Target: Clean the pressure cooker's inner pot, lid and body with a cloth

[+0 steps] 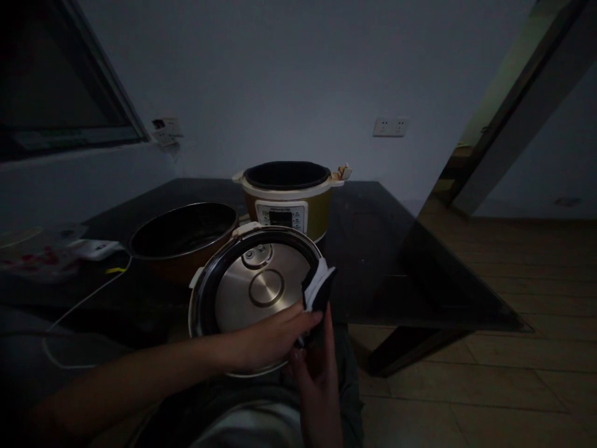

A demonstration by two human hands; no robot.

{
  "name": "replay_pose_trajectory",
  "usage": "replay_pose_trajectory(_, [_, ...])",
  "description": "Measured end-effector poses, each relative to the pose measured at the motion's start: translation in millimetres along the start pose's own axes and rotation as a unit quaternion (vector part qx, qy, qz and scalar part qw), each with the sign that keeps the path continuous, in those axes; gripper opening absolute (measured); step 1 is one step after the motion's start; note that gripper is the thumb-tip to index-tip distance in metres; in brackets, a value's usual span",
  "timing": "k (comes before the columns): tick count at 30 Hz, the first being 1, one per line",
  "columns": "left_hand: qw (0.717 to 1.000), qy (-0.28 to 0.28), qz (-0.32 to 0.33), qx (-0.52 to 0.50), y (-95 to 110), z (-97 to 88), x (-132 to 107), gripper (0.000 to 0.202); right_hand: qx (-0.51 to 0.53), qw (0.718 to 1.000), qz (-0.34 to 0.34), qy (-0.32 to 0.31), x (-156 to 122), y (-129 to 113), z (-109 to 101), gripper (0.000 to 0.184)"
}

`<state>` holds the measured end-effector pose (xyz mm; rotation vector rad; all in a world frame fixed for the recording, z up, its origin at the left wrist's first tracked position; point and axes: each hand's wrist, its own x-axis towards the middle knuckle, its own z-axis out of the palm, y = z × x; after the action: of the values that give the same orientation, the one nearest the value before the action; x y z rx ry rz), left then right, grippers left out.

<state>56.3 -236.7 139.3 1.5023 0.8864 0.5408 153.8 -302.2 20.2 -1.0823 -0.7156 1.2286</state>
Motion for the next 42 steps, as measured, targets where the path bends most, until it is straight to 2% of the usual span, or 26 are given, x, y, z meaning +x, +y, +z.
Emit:
replay_pose_trajectory(2, [0.998, 0.052, -0.011, -0.017, -0.2, 2.3, 8.6, 0.023, 0.004, 1.000, 0.013, -0.005, -0.2, 1.7, 0.2, 0.088])
replay_pose_trajectory(7, [0.974, 0.133, 0.020, -0.181, -6.4, 4.6, 34.3, 0.015, 0.030, 0.999, 0.029, -0.025, -0.1, -3.9, 3.4, 0.089])
replay_pose_trajectory(9, [0.954, 0.158, 0.021, -0.255, -5.1, 2.8, 42.6, 0.010, 0.034, 0.999, 0.030, -0.028, -0.7, -6.5, 5.0, 0.085])
replay_pose_trajectory(12, [0.904, 0.179, -0.009, -0.388, 4.8, -4.0, 49.8, 0.004, 0.036, 0.999, 0.030, -0.026, -1.4, -7.3, 6.4, 0.085])
replay_pose_trajectory(15, [0.881, 0.183, -0.018, -0.436, 17.0, -13.7, 52.0, 0.015, 0.045, 0.998, 0.031, -0.027, -1.6, -5.6, 6.5, 0.087])
replay_pose_trajectory(20, [0.864, 0.196, -0.013, -0.464, 25.2, -30.6, 47.0, 0.025, 0.052, 0.998, 0.028, -0.019, -1.3, -4.4, 5.5, 0.089])
replay_pose_trajectory(25, [0.833, 0.212, -0.026, -0.511, 23.7, -53.2, 25.3, 0.026, 0.069, 0.997, 0.034, -0.023, 0.8, -5.7, 5.7, 0.092])
replay_pose_trajectory(28, [0.817, 0.238, 0.000, -0.524, 26.6, -66.2, 11.6, 0.028, 0.065, 0.997, 0.027, -0.026, 0.7, -7.5, 7.5, 0.092])
replay_pose_trajectory(31, [0.805, 0.269, 0.038, -0.527, 29.9, -71.3, 9.5, 0.027, 0.056, 0.998, 0.030, -0.017, -1.1, -10.4, 9.6, 0.091])
replay_pose_trajectory(33, [0.814, 0.284, 0.054, -0.504, 28.8, -68.3, 16.8, 0.019, 0.049, 0.998, 0.032, -0.017, -2.2, -11.5, 9.8, 0.090])
replay_pose_trajectory(36, [0.847, 0.284, 0.058, -0.445, 21.2, -55.8, 36.7, 0.012, 0.033, 0.999, 0.034, -0.026, -2.5, -10.8, 8.1, 0.090])
replay_pose_trajectory(42, [0.888, 0.297, 0.076, -0.342, 0.4, -26.7, 70.4, 0.015, 0.049, 0.997, 0.044, -0.037, -0.9, -7.7, 6.6, 0.089])
